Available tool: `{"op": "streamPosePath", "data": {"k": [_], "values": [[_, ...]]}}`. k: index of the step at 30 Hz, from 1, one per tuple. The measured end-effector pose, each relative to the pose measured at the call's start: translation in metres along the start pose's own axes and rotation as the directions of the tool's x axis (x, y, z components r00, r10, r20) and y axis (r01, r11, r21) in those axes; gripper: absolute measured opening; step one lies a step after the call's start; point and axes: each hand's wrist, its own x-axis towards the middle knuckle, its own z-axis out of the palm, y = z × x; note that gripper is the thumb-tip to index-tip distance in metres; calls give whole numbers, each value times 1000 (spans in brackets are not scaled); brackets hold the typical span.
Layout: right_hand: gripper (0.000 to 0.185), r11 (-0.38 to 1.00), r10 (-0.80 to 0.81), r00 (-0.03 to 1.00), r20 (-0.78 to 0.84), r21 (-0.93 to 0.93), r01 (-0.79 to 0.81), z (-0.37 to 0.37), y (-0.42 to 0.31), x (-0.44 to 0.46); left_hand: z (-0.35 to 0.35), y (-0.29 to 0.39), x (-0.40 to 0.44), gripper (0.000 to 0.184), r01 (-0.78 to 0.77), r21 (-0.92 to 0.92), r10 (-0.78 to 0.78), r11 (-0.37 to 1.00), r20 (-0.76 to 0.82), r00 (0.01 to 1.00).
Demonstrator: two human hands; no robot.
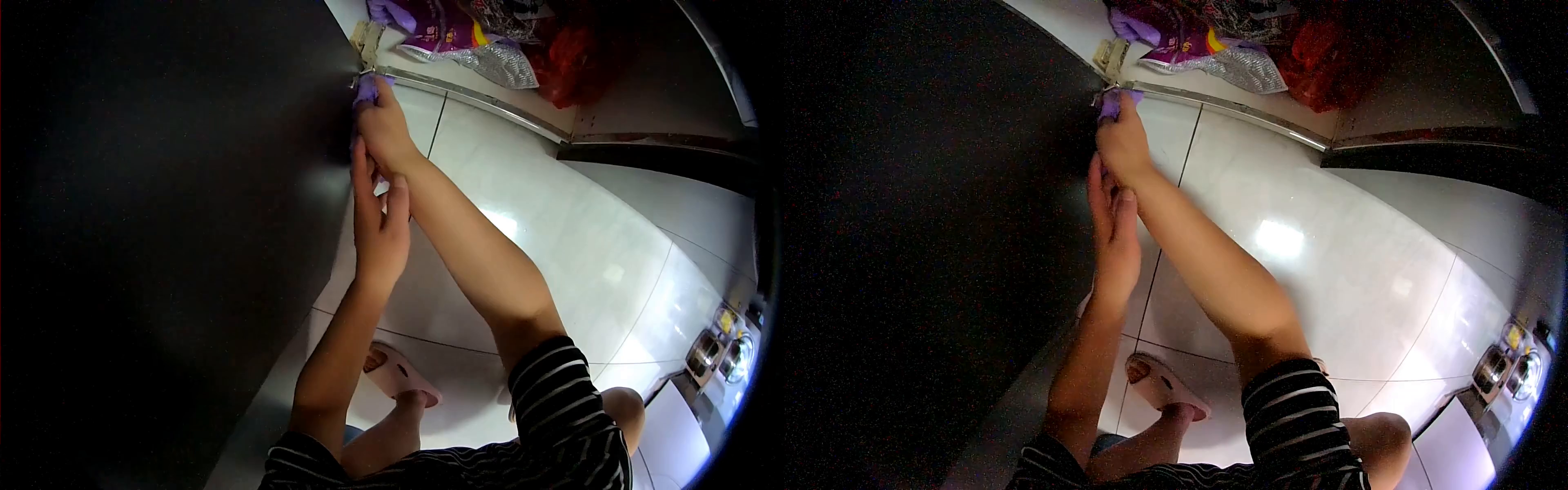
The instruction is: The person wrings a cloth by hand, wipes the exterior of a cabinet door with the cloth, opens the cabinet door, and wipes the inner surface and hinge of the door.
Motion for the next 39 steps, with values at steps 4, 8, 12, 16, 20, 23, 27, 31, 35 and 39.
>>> {"op": "streamPosePath", "data": {"k": [4,8,12,16,20,23,27,31,35,39], "values": [[51,972,235,968,85,-4,-236,-5,28,29,0,-12,13,56,106,-31,-105,994,57,993],[45,976,195,977,83,-120,-184,-13,30,20,5,-26,11,54,40,-14,-40,999,3,999],[42,908,142,974,177,-416,-57,-23,6,-30,-1,-38,-21,50,79,-6,-79,997,-4,997],[37,872,435,849,299,93,-480,-47,0,-63,-20,-35,-53,44,33,189,-57,981,122,991],[31,565,433,805,406,574,-593,-79,-29,-83,-39,-51,-75,49,51,276,-27,960,-87,996],[32,403,396,728,559,607,-685,-85,-37,-87,-30,-44,-64,58,17,128,5,992,-170,985],[30,543,435,728,531,490,-682,-80,-44,-96,-25,-55,-42,57,16,-263,-67,965,-184,981],[38,802,478,871,113,349,-486,-70,-49,-105,-17,-22,-23,46,167,-366,-274,916,-262,925],[45,877,326,926,189,305,-371,-72,-31,-115,-4,-24,-17,33,93,-121,-122,988,-262,957],[37,778,390,879,275,412,-475,-79,-54,-87,2,-42,-10,32,29,-7,-30,1000,-61,998]]}}
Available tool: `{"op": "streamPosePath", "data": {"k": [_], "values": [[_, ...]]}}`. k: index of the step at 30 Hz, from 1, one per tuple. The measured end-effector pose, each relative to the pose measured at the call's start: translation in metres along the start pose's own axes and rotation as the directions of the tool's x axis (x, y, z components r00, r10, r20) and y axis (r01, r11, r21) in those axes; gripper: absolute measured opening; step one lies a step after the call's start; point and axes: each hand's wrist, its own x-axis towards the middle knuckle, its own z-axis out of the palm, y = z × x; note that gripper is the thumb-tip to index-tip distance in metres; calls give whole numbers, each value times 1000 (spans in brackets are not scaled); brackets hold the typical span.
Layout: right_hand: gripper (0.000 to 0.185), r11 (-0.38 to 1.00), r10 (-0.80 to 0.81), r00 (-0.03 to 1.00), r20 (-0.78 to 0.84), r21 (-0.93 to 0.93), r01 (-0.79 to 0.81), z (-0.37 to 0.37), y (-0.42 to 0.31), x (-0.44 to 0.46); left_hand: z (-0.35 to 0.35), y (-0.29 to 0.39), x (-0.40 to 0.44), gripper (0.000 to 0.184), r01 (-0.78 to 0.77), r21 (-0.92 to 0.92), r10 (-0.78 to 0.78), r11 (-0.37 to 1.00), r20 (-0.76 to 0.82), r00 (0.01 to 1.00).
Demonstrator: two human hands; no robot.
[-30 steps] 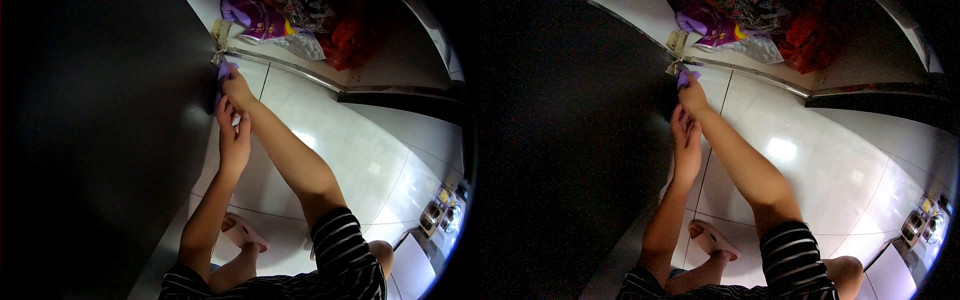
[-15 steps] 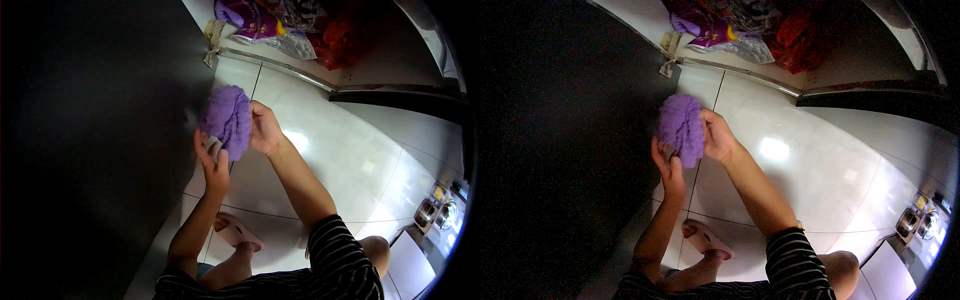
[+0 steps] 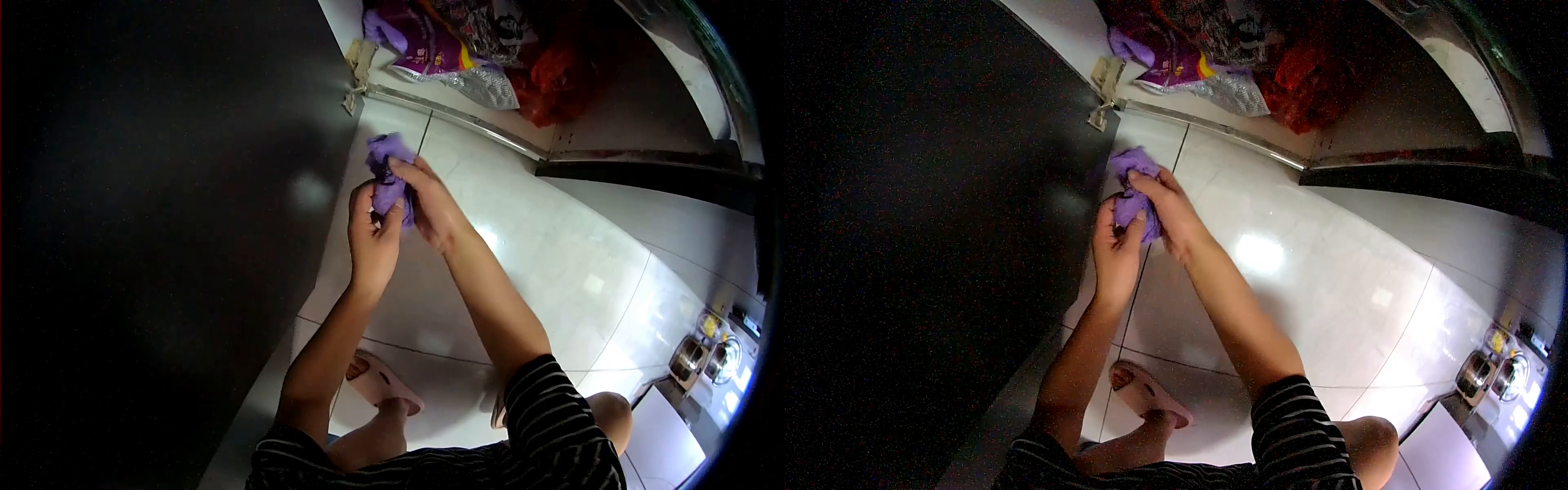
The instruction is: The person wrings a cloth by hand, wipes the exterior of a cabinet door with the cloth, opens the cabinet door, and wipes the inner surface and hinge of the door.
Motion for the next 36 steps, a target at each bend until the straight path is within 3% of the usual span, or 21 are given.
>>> {"op": "streamPosePath", "data": {"k": [2,5,9,13,16,19,22,25,28,31,33,34,35,36], "values": [[38,991,-114,993,-18,-76,113,-8,-1,21,-2,-11,4,33,-48,3,48,999,-32,998],[41,942,-287,956,-54,-195,272,3,-11,34,-2,-2,4,36,14,-77,-19,997,-60,998],[38,630,-632,775,8,-577,520,7,8,89,0,-1,9,42,49,-156,-66,987,-108,992],[32,437,-758,652,29,-720,540,38,16,92,-2,5,18,43,47,-266,-83,963,-128,988],[36,419,-746,653,130,-670,612,28,25,89,-2,-1,22,42,87,-249,-122,965,-129,984],[38,275,-751,617,236,-737,617,24,14,87,-1,-8,21,40,113,-214,-135,970,-93,986],[39,6,-743,559,368,-831,556,19,3,83,2,-15,23,38,116,-224,-118,968,5,993],[39,-166,-684,580,442,-869,466,17,-6,76,6,-16,28,37,134,-206,-125,969,56,991],[33,45,-677,672,301,-894,445,29,-9,75,10,-18,28,36,142,-217,-145,966,5,989],[26,355,-675,718,172,-777,520,36,-7,94,14,-8,33,32,134,-257,-162,957,-92,982],[21,788,-339,940,40,-534,307,35,-23,98,16,3,36,30,123,-280,-170,952,-151,974],[19,920,-130,991,28,-370,131,34,-32,97,15,3,36,34,90,-266,-133,960,-151,980],[18,983,159,983,96,-102,-150,28,-36,105,13,1,37,37,57,-252,-96,966,-148,984],[19,981,185,972,143,22,-190,26,-39,100,12,2,38,41,24,-238,-60,971,-145,988]]}}
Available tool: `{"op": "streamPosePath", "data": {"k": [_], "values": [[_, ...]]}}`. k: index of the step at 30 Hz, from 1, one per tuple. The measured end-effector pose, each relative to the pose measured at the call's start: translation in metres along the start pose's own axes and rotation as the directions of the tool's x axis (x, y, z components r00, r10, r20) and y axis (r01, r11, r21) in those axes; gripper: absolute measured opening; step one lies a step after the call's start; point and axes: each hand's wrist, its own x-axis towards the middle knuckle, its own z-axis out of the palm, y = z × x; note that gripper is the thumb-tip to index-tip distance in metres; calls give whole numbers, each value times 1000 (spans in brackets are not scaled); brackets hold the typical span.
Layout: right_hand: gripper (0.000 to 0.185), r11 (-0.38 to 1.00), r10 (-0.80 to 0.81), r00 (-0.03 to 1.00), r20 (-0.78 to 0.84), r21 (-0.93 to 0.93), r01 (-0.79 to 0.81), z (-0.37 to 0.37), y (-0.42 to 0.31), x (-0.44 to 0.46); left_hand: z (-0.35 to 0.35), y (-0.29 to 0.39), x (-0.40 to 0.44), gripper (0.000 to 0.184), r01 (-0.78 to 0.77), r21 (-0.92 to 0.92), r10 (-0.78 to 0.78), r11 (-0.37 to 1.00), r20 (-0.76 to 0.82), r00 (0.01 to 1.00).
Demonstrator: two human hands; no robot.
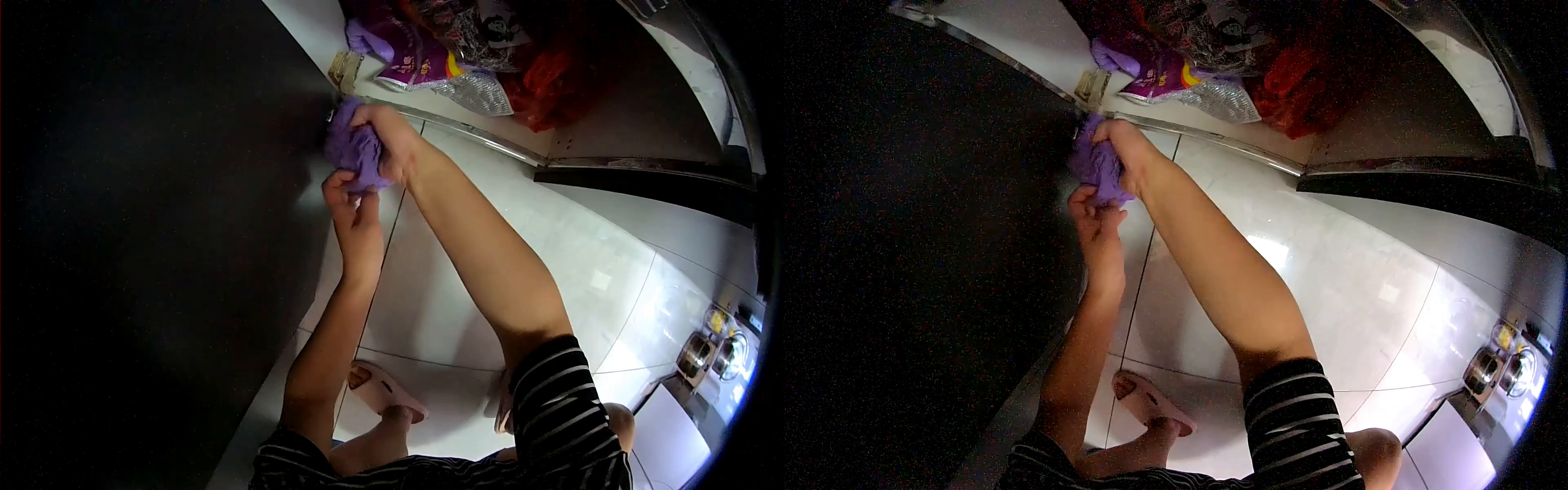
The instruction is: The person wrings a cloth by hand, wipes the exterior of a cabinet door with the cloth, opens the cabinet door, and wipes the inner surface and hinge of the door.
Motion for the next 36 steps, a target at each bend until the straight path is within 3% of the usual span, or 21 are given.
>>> {"op": "streamPosePath", "data": {"k": [3,4,5,6,7,10,14,17,20,22,23,26,27,30,33,34,36], "values": [[20,954,47,994,101,290,-74,1,10,-13,-1,5,-3,43,-33,69,37,997,-62,997],[23,988,-140,989,52,68,136,1,18,-10,-5,2,-4,43,16,73,-12,997,-61,998],[26,930,-328,944,46,-160,331,0,26,-7,-9,-2,-6,44,67,79,-63,995,-59,996],[29,784,-501,862,80,-379,491,-4,34,-4,-12,-6,-8,44,120,83,-115,989,-56,992],[40,437,-665,716,212,-666,604,-8,34,3,-12,-10,-9,40,95,94,-98,991,26,995],[43,-212,-751,551,363,-924,319,-12,33,-13,-5,-18,-8,34,83,103,-102,991,202,974],[46,-425,-744,512,430,-895,135,-9,37,-17,-3,-25,-5,42,168,148,-202,975,258,945],[49,-271,-783,521,340,-940,205,-11,50,-12,-14,-43,-5,42,128,125,-156,984,251,955],[44,156,-823,553,131,-883,442,0,55,0,-14,-34,-8,36,124,26,-126,992,149,981],[36,568,-654,757,23,-646,510,2,42,5,-13,-23,-6,37,147,10,-147,989,87,985],[32,731,-547,837,13,-479,486,4,31,7,-10,-10,-7,30,200,100,-206,975,47,977],[21,945,-228,973,-25,-245,215,-2,7,6,-11,-15,-3,29,179,80,-184,981,49,982],[17,987,142,990,22,-78,-140,-6,-3,2,-6,-8,-4,27,163,82,-165,983,19,986],[19,971,59,994,95,227,-80,-7,2,-8,-10,-6,-2,26,122,95,-121,988,-11,993],[23,882,-377,923,-82,274,384,3,12,-22,-12,7,-5,27,115,120,-119,986,29,992],[25,871,-481,873,-85,72,486,5,13,-21,-12,10,-6,28,132,112,-137,985,40,990],[30,710,-662,749,-15,-331,621,13,17,-15,-10,13,-6,30,164,94,-170,982,62,984]]}}
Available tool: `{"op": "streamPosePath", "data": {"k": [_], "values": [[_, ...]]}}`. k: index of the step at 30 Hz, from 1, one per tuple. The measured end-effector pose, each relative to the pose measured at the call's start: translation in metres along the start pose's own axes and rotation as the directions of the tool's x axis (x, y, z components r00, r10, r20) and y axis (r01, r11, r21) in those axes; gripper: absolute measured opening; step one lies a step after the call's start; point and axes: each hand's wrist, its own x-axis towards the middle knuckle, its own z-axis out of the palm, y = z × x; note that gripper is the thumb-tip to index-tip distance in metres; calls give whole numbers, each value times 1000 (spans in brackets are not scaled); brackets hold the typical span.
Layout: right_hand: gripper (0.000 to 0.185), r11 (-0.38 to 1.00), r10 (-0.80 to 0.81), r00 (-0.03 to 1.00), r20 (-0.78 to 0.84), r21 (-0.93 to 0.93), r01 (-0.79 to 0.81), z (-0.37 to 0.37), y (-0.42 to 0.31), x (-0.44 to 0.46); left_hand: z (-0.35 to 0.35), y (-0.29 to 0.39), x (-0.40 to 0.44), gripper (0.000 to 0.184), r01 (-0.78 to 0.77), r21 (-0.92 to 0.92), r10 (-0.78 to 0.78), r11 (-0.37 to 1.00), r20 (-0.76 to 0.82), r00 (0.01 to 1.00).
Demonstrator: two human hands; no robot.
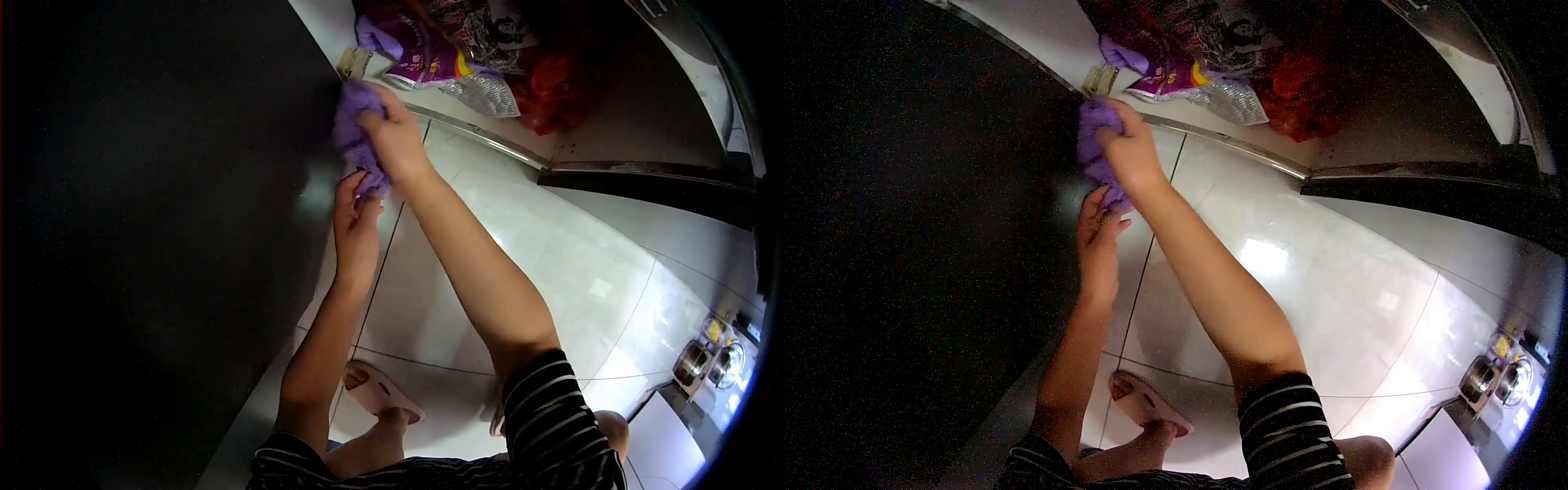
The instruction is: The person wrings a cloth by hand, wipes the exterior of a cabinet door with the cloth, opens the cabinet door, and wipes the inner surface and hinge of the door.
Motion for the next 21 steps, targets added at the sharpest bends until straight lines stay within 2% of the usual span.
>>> {"op": "streamPosePath", "data": {"k": [1,2,4,6,8,11,15,17,19,20,21], "values": [[34,923,-281,959,46,-263,283,5,15,9,1,0,-1,31,-7,-19,8,1000,13,1000],[35,832,-333,942,39,-458,313,1,26,10,2,0,-2,32,-17,-39,18,999,26,999],[36,546,-435,899,58,-777,314,10,12,2,1,0,-3,33,-10,-68,13,998,53,998],[36,483,-394,913,105,-821,303,11,5,-4,-1,-2,0,34,25,-87,-18,996,82,996],[35,379,-364,919,149,-878,293,10,2,-12,2,3,0,31,-10,-105,19,994,85,996],[36,473,-370,926,71,-844,254,11,10,-18,1,-4,-2,29,-34,-124,47,992,108,993],[30,411,-384,919,93,-873,261,7,3,-11,-9,-18,2,23,-15,-138,37,990,156,987],[29,409,-367,928,67,-884,225,9,-3,-4,-7,-14,-2,25,3,-56,4,998,124,992],[26,581,-89,996,11,-812,61,6,-4,8,-1,-7,-2,27,-2,-21,4,1000,104,995],[25,641,56,998,0,-767,-36,3,-4,10,2,-5,-2,26,-12,-28,15,1000,100,995],[24,757,112,994,-11,-647,-93,0,-2,10,4,-4,-2,25,-20,-33,23,999,94,995]]}}
